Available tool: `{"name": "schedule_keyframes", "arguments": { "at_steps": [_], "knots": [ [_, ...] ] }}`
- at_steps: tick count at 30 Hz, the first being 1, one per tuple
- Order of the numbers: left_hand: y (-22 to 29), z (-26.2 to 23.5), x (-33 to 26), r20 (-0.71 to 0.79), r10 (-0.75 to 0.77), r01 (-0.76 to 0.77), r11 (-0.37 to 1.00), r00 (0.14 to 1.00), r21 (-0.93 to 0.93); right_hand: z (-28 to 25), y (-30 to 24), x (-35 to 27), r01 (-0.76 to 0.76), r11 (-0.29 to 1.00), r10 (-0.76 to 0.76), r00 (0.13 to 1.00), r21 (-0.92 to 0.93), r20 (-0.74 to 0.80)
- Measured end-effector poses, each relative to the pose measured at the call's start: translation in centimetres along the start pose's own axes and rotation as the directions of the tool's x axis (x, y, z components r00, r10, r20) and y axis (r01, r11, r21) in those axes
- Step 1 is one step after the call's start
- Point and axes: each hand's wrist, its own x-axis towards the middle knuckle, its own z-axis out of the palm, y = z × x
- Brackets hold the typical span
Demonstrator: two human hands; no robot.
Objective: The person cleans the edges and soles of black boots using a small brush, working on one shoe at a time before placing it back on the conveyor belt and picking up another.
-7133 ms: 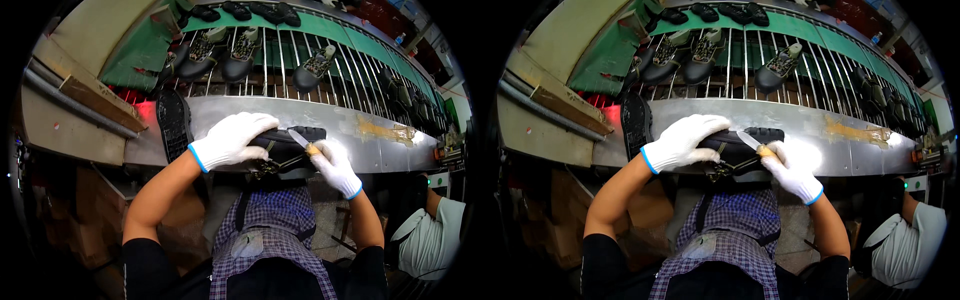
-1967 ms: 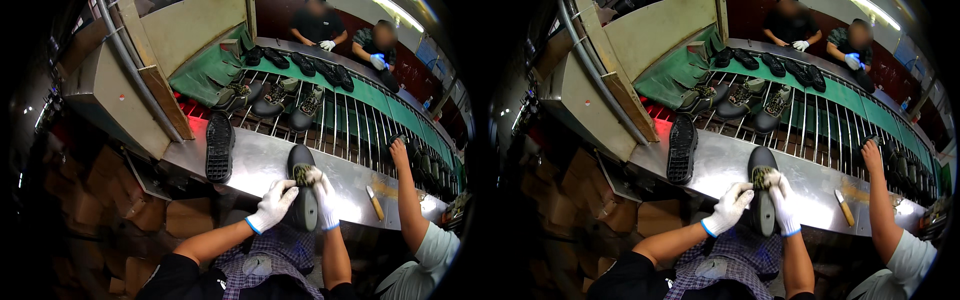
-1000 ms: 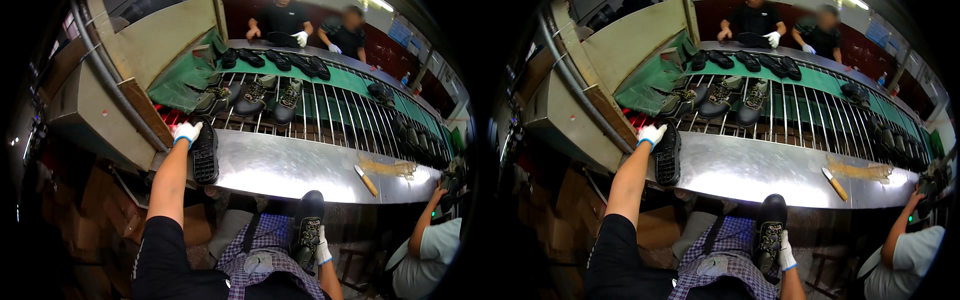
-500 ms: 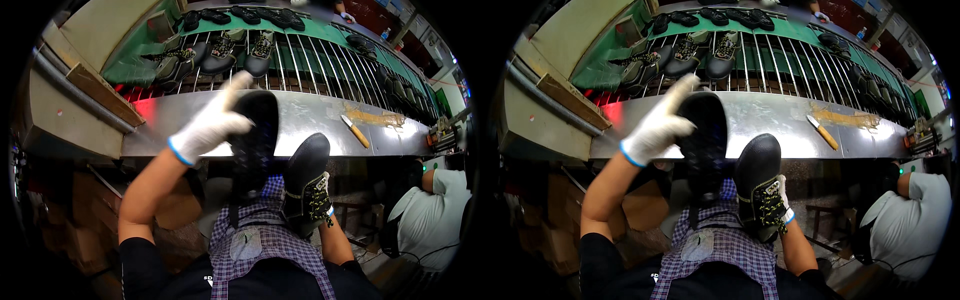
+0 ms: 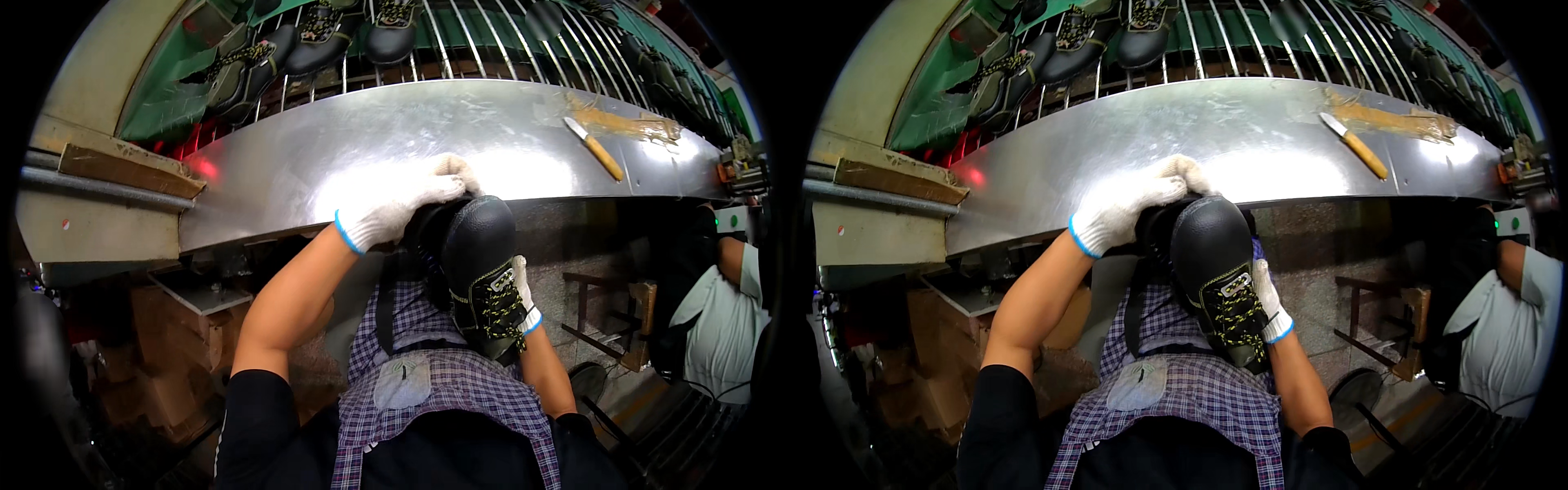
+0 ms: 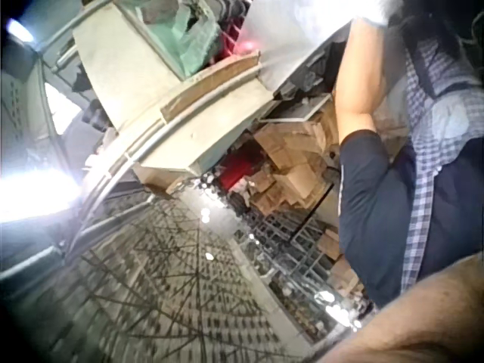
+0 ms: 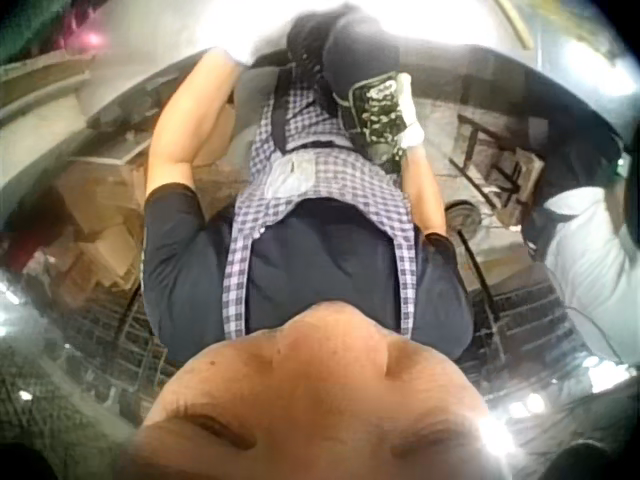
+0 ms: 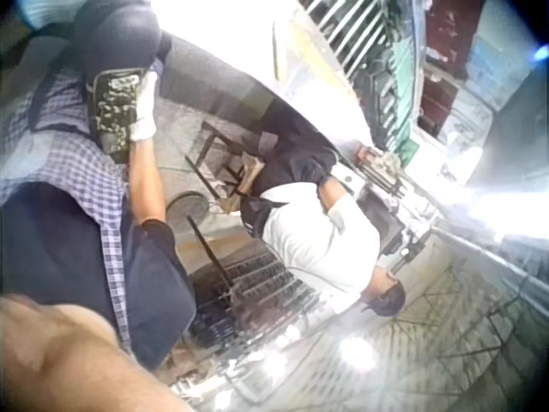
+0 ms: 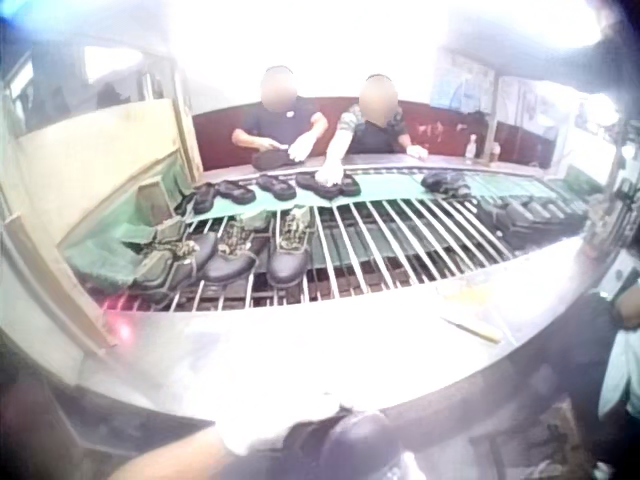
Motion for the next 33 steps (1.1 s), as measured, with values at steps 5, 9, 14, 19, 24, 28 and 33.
{"name": "schedule_keyframes", "arguments": {
  "at_steps": [5, 9, 14, 19, 24, 28, 33],
  "knots": [
    [-0.8, -0.6, -0.5, -0.019, 0.013, -0.013, 1.000, 1.000, 0.000, -0.8, 1.9, 0.0, -0.033, 0.999, 0.033, 0.999, 0.016, -0.010],
    [0.0, 0.2, -0.4, -0.025, -0.011, 0.010, 0.999, 1.000, -0.051, 2.5, 1.1, -0.5, -0.163, 0.978, 0.123, 0.953, -0.126, -0.276],
    [-0.1, 0.8, 0.2, 0.019, -0.044, 0.046, 0.993, 0.999, -0.107, 3.8, 0.7, -0.3, -0.168, 0.985, 0.137, 0.913, -0.048, -0.385],
    [0.1, 1.5, 0.4, -0.015, -0.096, 0.091, 0.977, 0.995, -0.191, 4.1, 0.7, -0.4, -0.129, 0.988, 0.085, 0.912, -0.084, -0.402],
    [0.4, 2.1, 0.8, -0.062, -0.096, 0.086, 0.985, 0.993, -0.149, 6.5, -0.1, -0.2, -0.145, 0.987, 0.096, 0.884, -0.074, -0.457],
    [1.2, 2.9, 0.3, -0.129, -0.066, 0.051, 0.992, 0.989, -0.119, 6.1, 0.0, 0.0, -0.141, 0.988, 0.099, 0.894, -0.065, -0.438],
    [0.3, 1.6, 0.4, -0.108, -0.107, 0.081, 0.973, 0.988, -0.217, 5.2, 0.4, -0.1, -0.139, 0.990, 0.112, 0.896, -0.032, -0.430]
  ]
}}
